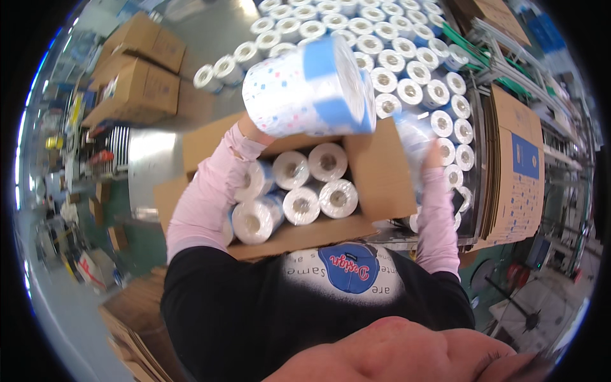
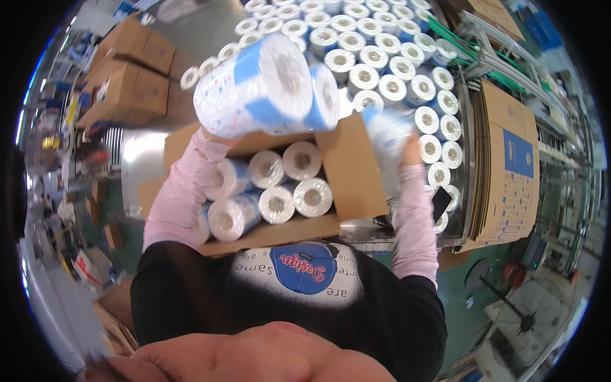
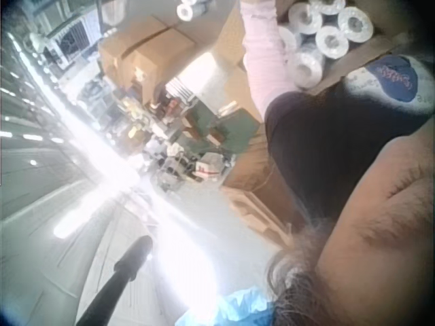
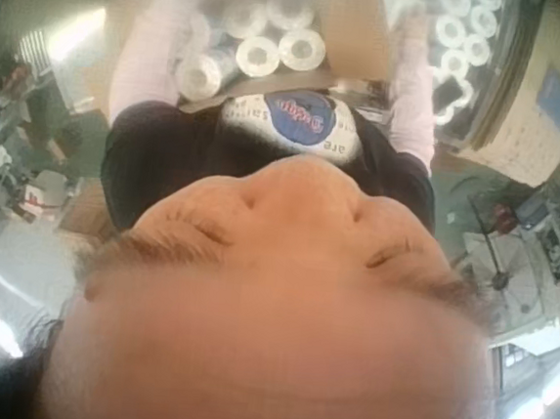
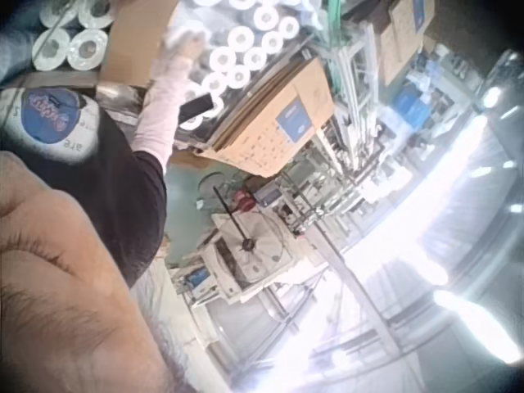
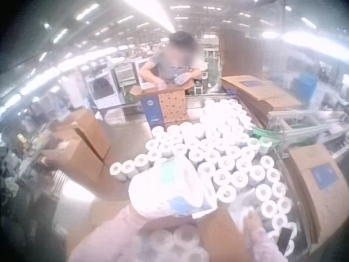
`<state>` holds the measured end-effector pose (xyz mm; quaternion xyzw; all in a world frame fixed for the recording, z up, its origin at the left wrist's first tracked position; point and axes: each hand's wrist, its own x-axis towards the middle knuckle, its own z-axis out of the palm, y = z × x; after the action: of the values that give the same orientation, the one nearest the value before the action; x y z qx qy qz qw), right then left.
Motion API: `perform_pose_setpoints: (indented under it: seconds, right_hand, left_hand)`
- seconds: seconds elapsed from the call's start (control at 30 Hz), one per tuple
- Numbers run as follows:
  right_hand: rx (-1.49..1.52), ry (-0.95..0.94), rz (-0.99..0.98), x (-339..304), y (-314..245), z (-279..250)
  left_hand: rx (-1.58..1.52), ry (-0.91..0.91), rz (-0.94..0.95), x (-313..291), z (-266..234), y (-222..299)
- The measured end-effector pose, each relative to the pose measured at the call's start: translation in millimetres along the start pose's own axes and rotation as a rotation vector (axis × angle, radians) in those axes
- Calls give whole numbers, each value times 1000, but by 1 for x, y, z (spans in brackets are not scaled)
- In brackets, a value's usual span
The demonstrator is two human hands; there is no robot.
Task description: The person picks up flat cardboard pieces and folds them into boxes, then fills each box with white rolls from a table before moving the filled box aside and repeating the process.
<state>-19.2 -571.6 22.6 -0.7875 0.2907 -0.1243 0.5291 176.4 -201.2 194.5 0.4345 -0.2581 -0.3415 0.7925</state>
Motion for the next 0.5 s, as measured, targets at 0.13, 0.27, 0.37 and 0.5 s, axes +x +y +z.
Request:
perform_pose_setpoints:
  seconds: [0.13,0.27,0.37,0.5]
  right_hand:
    - [506,-401,-441,2,-179,-49]
    - [32,-1043,-900,-29,-281,-15]
    - [-976,-984,-1081,-115,-307,63]
    - [-962,-774,-1057,-145,-221,96]
  left_hand:
    - [544,-103,-227,-65,5,37]
    - [1543,-304,-76,-116,57,68]
    - [1732,-382,-132,-143,74,33]
    - [1653,-239,-112,-156,65,53]
